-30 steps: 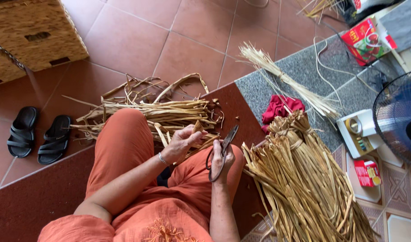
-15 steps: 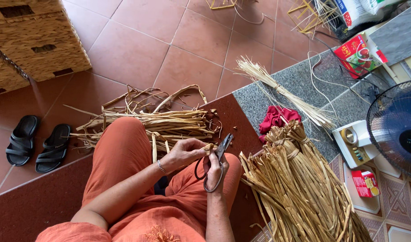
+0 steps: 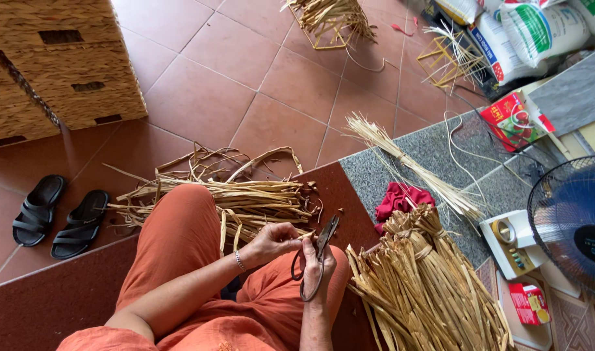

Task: The person sits on the floor and uses scissors to trim the ends of dried plant stems. They pick up individual stems, cut the tips, and place the trimmed pieces into a pile on the floor.

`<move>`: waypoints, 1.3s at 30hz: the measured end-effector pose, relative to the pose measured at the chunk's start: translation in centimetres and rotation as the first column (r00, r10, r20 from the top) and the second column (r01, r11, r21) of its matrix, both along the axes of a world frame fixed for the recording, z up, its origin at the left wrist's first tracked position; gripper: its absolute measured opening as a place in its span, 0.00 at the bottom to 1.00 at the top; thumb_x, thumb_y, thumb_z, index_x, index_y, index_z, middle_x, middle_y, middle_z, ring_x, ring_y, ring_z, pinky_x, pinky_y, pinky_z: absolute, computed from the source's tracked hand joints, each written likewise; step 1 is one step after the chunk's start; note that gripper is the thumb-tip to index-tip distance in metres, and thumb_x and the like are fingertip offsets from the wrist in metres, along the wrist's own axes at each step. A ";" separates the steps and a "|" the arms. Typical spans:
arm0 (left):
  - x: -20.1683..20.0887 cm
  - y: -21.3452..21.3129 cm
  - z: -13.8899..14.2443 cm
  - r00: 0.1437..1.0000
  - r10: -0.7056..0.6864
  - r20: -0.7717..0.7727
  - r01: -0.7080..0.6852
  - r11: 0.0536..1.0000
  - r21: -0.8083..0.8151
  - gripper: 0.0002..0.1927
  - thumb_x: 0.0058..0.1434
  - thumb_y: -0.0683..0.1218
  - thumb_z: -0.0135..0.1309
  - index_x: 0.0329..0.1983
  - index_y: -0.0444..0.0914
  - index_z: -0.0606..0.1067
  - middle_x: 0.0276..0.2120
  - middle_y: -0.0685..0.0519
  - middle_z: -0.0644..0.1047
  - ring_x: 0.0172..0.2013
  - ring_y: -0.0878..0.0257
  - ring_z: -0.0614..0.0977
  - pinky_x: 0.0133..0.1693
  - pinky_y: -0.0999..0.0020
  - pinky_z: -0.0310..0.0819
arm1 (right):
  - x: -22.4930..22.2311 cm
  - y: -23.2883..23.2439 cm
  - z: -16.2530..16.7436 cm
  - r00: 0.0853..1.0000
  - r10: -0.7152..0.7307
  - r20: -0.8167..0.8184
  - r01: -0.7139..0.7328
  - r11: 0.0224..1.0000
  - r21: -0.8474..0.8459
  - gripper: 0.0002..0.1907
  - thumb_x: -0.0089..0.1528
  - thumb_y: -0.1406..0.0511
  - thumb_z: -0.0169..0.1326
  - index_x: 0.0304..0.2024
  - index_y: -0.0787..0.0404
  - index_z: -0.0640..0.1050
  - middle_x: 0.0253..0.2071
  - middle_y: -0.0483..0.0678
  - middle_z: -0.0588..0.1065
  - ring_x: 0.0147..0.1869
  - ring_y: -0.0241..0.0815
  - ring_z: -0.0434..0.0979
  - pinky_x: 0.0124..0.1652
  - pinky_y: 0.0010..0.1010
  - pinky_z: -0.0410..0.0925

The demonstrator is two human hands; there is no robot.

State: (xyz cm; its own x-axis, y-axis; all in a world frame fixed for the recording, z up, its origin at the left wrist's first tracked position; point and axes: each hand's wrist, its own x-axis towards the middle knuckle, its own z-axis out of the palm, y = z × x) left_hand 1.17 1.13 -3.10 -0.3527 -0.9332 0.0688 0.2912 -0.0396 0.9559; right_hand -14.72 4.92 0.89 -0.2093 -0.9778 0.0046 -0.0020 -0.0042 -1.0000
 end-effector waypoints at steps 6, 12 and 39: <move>-0.7 0.4 -0.3 0.976 0.120 0.184 -0.111 0.992 -0.058 0.09 0.62 0.46 0.64 0.43 0.39 0.82 0.26 0.62 0.76 0.28 0.76 0.71 0.29 0.78 0.68 | -0.4 0.2 0.4 0.992 -0.022 -0.121 0.024 1.000 0.014 0.12 0.66 0.62 0.56 0.33 0.64 0.78 0.21 0.38 0.67 0.23 0.30 0.61 0.24 0.24 0.56; -0.8 0.4 1.3 0.965 0.224 0.140 -0.183 0.949 -0.257 0.09 0.60 0.45 0.66 0.40 0.35 0.81 0.32 0.56 0.80 0.34 0.71 0.79 0.36 0.76 0.78 | -0.1 0.5 1.9 0.988 0.057 -0.147 -0.066 0.996 -0.055 0.11 0.67 0.62 0.56 0.33 0.63 0.77 0.22 0.40 0.73 0.22 0.29 0.66 0.23 0.24 0.60; 3.7 -9.4 -4.2 0.445 0.831 -0.333 -0.225 0.464 0.857 0.13 0.76 0.49 0.34 0.42 0.35 0.64 0.22 0.56 0.63 0.19 0.65 0.62 0.30 0.62 0.72 | -21.5 11.1 0.6 0.675 -0.737 0.005 0.737 0.675 -0.017 0.17 0.68 0.55 0.56 0.32 0.57 0.70 0.22 0.42 0.66 0.19 0.33 0.58 0.19 0.24 0.51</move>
State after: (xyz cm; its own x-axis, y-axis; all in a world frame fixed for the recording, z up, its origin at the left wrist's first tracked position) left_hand 4.92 -8.22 -7.26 0.1128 -0.7472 -0.6549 0.9669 -0.0694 0.2456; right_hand -36.26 16.05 1.50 -0.8624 -0.5059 0.0204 -0.0135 -0.0171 -0.9998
